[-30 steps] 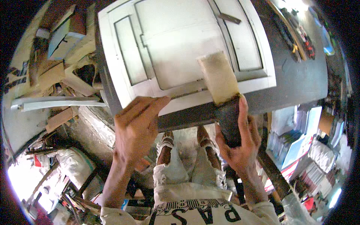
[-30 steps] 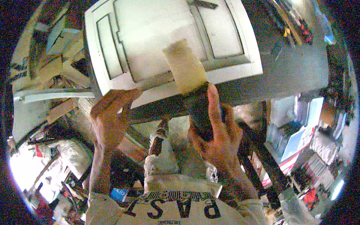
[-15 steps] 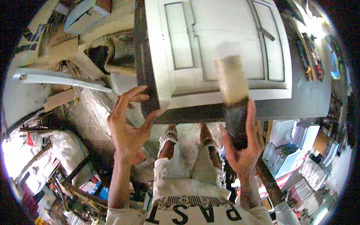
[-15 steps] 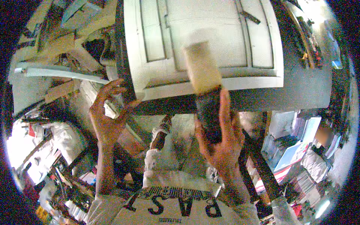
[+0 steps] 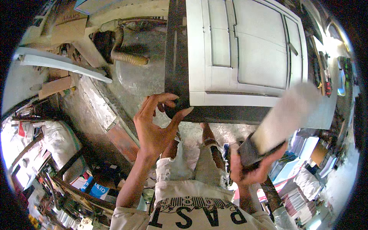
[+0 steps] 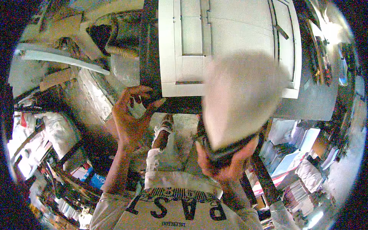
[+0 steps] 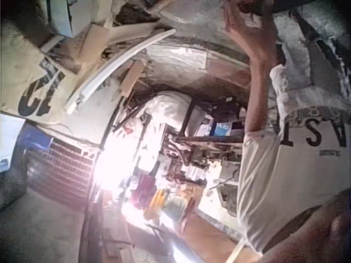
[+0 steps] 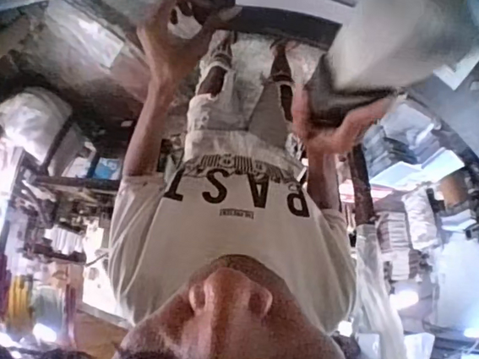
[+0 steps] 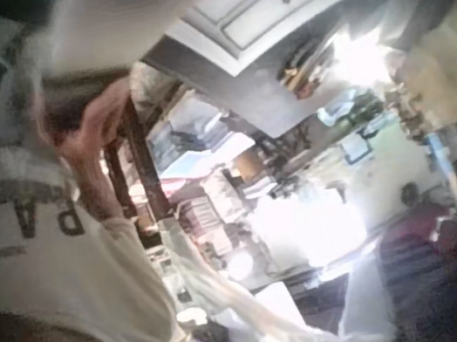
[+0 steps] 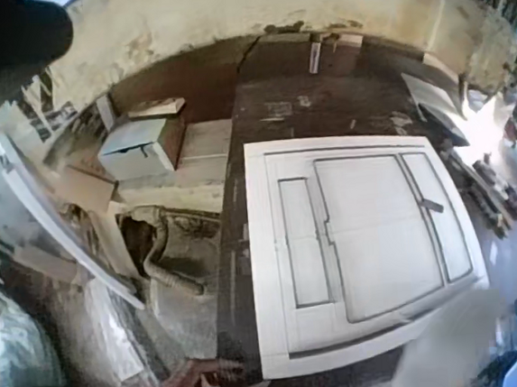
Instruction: The person assembles a white frame by fitting black strips into its edges, using a grinder to smooth the ends of the strips and a mallet to hammer them into place.
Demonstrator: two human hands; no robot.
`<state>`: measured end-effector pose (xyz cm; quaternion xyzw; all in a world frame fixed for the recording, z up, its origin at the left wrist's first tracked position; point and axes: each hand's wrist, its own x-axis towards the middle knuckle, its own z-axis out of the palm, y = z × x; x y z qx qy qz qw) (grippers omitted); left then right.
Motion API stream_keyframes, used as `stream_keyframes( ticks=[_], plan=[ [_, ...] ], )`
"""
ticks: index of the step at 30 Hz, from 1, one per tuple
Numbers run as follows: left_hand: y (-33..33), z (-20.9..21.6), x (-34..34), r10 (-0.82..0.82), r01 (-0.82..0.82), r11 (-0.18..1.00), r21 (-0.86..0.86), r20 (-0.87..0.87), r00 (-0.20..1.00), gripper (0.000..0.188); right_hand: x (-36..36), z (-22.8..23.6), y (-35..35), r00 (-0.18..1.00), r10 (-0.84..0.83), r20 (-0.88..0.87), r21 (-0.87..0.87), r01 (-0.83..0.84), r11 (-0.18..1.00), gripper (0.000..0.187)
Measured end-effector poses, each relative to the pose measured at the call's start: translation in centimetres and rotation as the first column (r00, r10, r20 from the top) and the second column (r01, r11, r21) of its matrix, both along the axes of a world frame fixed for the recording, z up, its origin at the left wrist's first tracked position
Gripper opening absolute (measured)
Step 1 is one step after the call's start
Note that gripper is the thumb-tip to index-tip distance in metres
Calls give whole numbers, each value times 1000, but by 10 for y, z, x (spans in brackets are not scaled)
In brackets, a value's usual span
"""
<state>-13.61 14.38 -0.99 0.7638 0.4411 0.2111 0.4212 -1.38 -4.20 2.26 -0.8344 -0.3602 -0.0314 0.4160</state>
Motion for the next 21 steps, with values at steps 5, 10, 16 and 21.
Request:
stream_keyframes(
  ticks=[5,10,16,21],
  plan=[
    [4,4,-12,-17,17,1000,-1,-38,999,44,6,9,21,962,177,-207,-324,-238,916,77],
    [12,21,-12,-119,126,990,66,-100,988,62,0,-10,13,985,171,10,-263,-162,951,79],
    [16,29,20,-294,295,951,89,-31,955,69,8,-3,1,986,144,-81,-212,-158,965,76],
    [3,29,43,-370,377,912,162,-73,926,62,27,33,-11,830,26,-557,-342,-258,904,74]
  ],
)
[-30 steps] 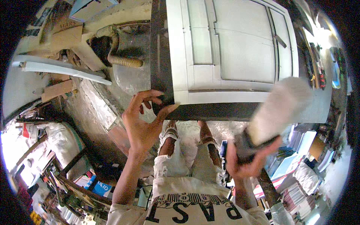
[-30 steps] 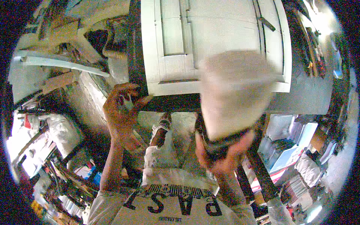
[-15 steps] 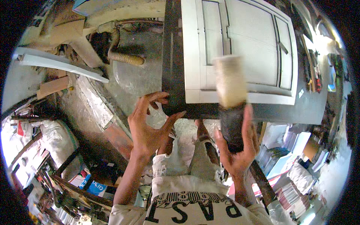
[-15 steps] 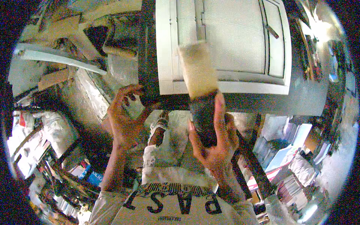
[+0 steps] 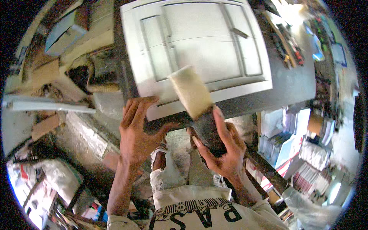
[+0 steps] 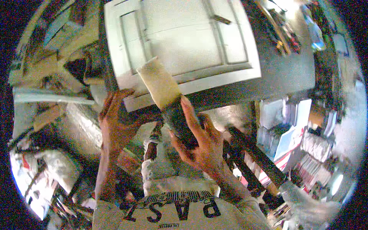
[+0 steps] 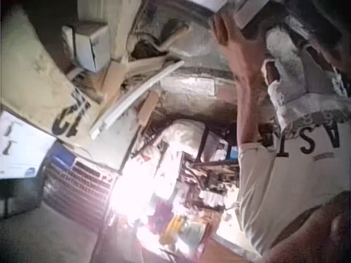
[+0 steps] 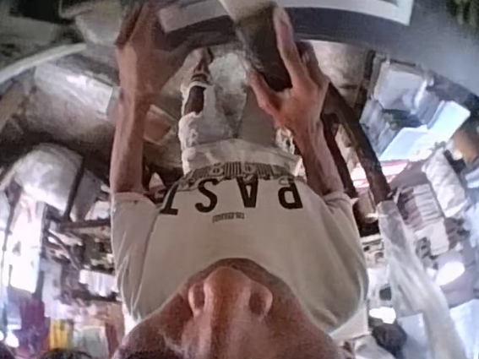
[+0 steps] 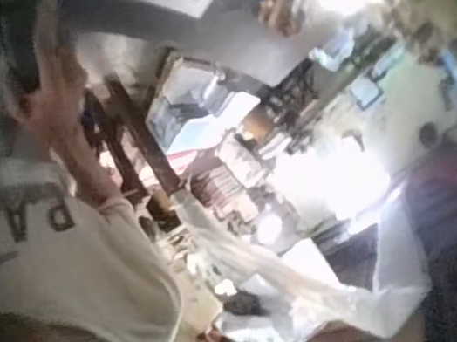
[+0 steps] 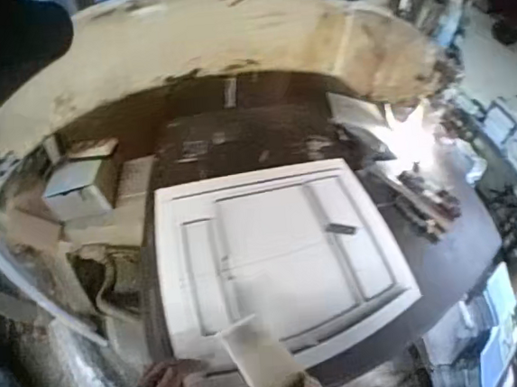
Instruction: The person assembles a white frame by fitting black strips into its edges, using a grinder to smooth the ends of the strips and a mallet to hammer them into place.
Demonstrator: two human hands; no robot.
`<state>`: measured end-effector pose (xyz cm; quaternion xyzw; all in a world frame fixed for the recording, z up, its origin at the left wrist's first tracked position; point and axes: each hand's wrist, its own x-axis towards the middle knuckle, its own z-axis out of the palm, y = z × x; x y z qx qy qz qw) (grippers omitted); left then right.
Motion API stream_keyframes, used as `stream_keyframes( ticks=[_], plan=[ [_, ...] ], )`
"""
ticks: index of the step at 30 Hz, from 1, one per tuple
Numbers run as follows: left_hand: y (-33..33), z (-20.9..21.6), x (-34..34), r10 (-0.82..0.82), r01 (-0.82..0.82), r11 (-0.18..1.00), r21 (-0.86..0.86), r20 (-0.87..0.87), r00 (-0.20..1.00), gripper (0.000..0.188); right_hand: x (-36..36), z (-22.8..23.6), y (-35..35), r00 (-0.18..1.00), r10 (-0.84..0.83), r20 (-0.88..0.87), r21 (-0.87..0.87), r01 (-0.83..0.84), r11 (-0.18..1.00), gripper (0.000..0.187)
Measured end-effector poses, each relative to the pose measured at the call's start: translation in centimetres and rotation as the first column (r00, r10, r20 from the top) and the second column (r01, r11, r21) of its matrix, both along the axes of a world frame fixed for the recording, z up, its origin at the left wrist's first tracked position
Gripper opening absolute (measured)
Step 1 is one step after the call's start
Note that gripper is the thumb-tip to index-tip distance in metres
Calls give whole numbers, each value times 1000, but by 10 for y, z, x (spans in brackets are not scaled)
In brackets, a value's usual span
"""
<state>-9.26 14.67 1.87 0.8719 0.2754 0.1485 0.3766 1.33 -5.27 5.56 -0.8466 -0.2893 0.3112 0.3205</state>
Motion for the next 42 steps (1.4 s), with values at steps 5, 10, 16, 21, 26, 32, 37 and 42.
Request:
stream_keyframes(
  ticks=[5,10,16,21,26,32,37,42],
  plan=[
    [-1,-10,18,-72,66,971,228,15,997,46,31,-19,-32,976,-62,209,-1,64,998,83],
    [0,-14,9,-17,0,959,283,60,998,35,44,5,-60,940,-228,256,232,169,958,83],
    [-82,-35,2,31,-35,983,183,23,999,34,85,54,-127,878,-255,405,-194,355,915,71],
    [-137,9,42,-263,239,949,-205,-97,960,67,147,90,-96,800,-202,565,3,243,970,65],
    [-79,31,60,-422,486,863,139,-331,844,115,183,34,-48,802,-474,364,558,220,800,70],
    [-61,13,77,-438,540,820,191,-400,805,125,194,23,-36,901,-430,-60,874,255,414,45],
    [-55,1,113,-373,409,886,219,-188,909,113,184,74,-44,925,-333,-181,888,299,348,47],
    [-65,-9,119,-335,364,908,207,-163,928,109,187,33,-59,924,-375,-77,878,241,413,47]
  ],
)
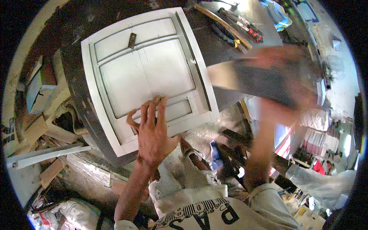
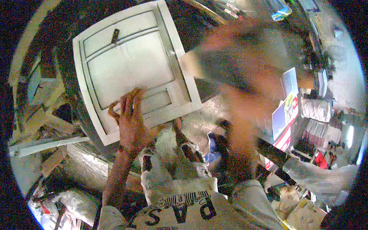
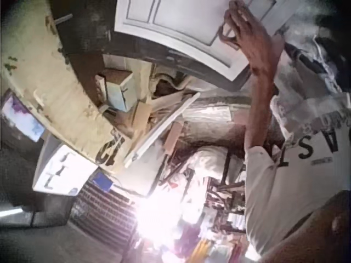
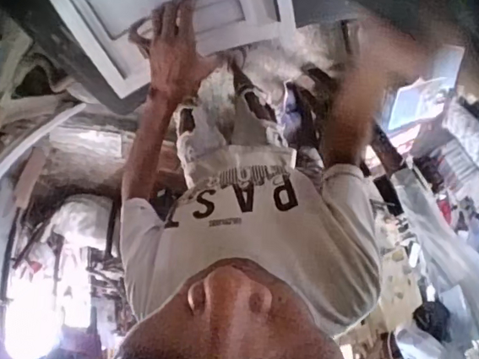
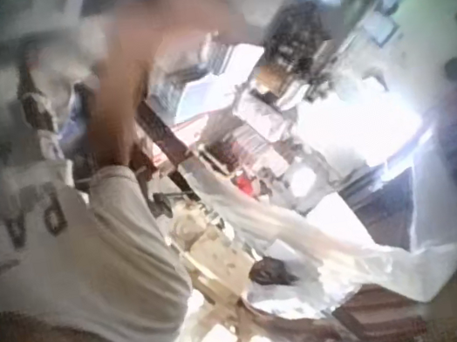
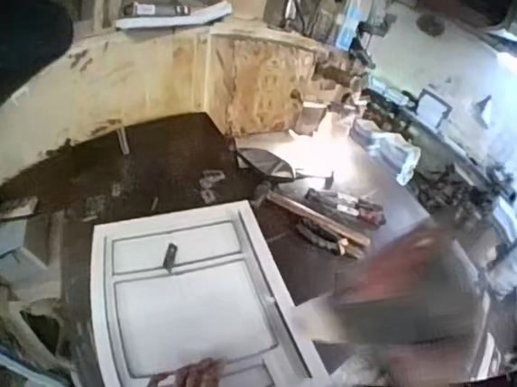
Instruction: The person assembles a white frame by fitting black strips into its edges, using a grinder to smooth the ends of the strips and a mallet to hammer them into place.
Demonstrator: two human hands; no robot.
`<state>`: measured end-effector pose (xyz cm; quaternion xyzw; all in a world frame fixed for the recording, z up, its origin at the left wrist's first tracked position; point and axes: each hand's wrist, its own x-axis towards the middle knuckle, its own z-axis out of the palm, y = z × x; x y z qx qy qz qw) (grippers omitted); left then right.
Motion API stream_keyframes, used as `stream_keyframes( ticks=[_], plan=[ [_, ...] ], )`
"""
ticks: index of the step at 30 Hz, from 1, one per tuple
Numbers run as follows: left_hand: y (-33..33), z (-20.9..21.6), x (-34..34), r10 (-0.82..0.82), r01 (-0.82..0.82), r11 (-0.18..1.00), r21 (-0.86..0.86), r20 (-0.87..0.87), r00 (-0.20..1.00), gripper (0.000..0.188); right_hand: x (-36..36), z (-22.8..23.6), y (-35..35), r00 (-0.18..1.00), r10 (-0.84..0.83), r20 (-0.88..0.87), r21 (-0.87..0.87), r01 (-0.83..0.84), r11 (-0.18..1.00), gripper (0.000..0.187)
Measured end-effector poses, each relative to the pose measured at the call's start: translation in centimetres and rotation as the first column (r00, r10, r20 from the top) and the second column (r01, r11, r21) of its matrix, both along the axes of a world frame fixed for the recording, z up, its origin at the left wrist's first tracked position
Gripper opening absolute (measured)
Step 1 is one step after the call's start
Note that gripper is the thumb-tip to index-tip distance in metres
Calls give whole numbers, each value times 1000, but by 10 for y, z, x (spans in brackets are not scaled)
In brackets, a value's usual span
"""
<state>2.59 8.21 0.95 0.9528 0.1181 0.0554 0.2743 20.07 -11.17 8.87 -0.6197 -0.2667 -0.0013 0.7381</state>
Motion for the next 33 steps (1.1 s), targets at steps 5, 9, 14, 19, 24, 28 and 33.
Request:
stream_keyframes(
  ticks=[5,9,14,19,24,28,33],
  plan=[
    [-2,-3,2,11,-9,998,-63,32,999,106,40,-39,7,982,14,190,-69,0,998,46],
    [3,-2,0,-6,6,999,-37,14,1000,105,36,-21,-5,794,141,591,-305,59,950,24],
    [-3,-8,2,-10,16,992,-122,48,999,105,-40,14,-26,869,171,-464,192,-90,977,29],
    [-4,3,3,-24,28,989,-145,31,999,106,-42,14,14,950,63,-305,57,-48,997,46],
    [-50,-2,-13,-45,39,997,-68,-93,995,106,-12,22,-11,898,357,-257,116,-339,934,43],
    [-55,10,-21,18,-33,996,-85,-166,986,103,17,102,51,960,258,106,-29,-257,966,44],
    [-60,11,-21,-1,-32,983,-182,-179,984,96,86,-7,73,926,174,334,-218,-104,970,40]
  ],
)
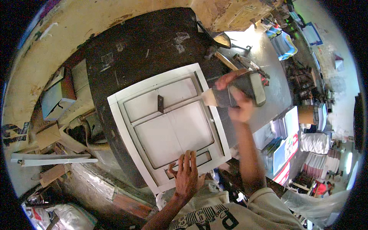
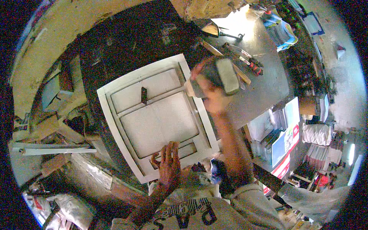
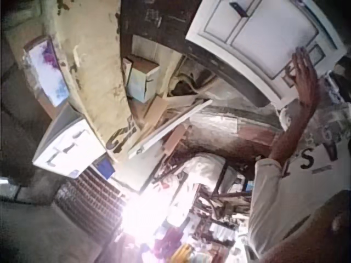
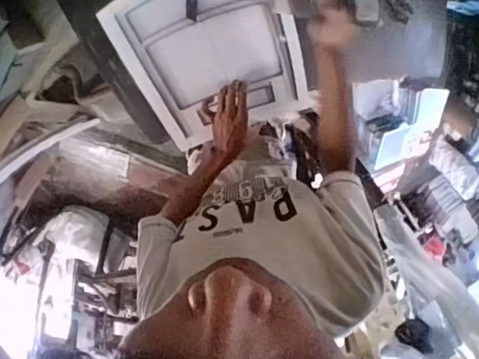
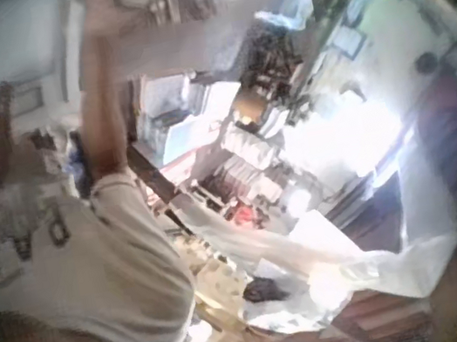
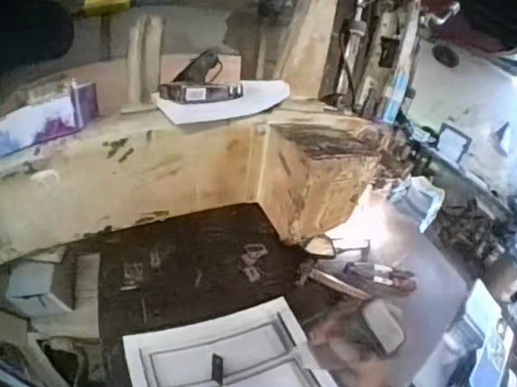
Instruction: The person assembles a white frame by fitting black strips into its edges, using a grinder to smooth the ends of the strips and a mallet to hammer them into place.
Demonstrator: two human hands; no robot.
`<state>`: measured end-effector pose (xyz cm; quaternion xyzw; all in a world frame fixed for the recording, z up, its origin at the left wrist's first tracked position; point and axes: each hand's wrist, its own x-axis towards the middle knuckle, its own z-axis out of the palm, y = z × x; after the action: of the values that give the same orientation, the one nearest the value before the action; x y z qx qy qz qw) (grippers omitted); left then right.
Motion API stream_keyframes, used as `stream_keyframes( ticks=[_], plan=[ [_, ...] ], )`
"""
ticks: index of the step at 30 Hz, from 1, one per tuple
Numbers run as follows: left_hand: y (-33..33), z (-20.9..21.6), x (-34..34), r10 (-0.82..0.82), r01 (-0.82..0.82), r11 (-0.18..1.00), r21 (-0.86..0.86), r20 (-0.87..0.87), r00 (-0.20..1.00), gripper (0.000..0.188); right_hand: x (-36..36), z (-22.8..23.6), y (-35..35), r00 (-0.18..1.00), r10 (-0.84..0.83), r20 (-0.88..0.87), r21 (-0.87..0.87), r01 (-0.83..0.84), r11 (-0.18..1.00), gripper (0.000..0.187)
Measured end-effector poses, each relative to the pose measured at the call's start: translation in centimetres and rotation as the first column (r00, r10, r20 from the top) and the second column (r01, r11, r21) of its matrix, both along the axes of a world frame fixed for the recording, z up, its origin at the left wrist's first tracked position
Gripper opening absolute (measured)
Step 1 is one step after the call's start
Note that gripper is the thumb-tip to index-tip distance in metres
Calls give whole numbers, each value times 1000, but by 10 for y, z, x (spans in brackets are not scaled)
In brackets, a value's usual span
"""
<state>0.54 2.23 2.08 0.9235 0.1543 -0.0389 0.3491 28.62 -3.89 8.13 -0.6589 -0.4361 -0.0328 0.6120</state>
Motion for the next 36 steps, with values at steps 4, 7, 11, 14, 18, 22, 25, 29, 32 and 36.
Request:
stream_keyframes(
  ticks=[4,7,11,14,18,22,25,29,32,36],
  plan=[
    [0,-10,-8,1,0,986,165,-5,1000,97,-1,16,38,904,76,-420,155,-11,988,36],
    [5,0,-2,28,-26,996,84,-18,999,95,8,51,31,890,179,-420,261,-70,963,37],
    [7,3,0,36,-35,999,40,-38,999,95,20,61,23,907,220,-359,283,-119,952,39],
    [2,1,-2,2,1,998,66,-50,999,95,22,24,31,926,130,-353,216,-55,975,40],
    [4,5,-3,-9,11,999,46,-53,999,95,39,5,58,931,121,-345,193,-55,980,42],
    [5,5,0,39,-39,999,26,8,999,94,39,61,49,916,268,-300,306,-174,936,45],
    [8,6,-1,37,-37,999,40,2,999,93,61,72,45,753,634,-176,384,-540,749,47],
    [8,6,0,18,-19,998,61,10,1000,93,29,-8,52,999,-13,-43,-147,6,989,27],
    [11,-2,5,29,-29,1000,6,26,999,94,32,6,58,971,-101,-215,-26,98,995,31],
    [12,1,22,60,-62,998,18,91,994,98,56,34,8,975,25,-221,57,-12,998,31]
  ],
)
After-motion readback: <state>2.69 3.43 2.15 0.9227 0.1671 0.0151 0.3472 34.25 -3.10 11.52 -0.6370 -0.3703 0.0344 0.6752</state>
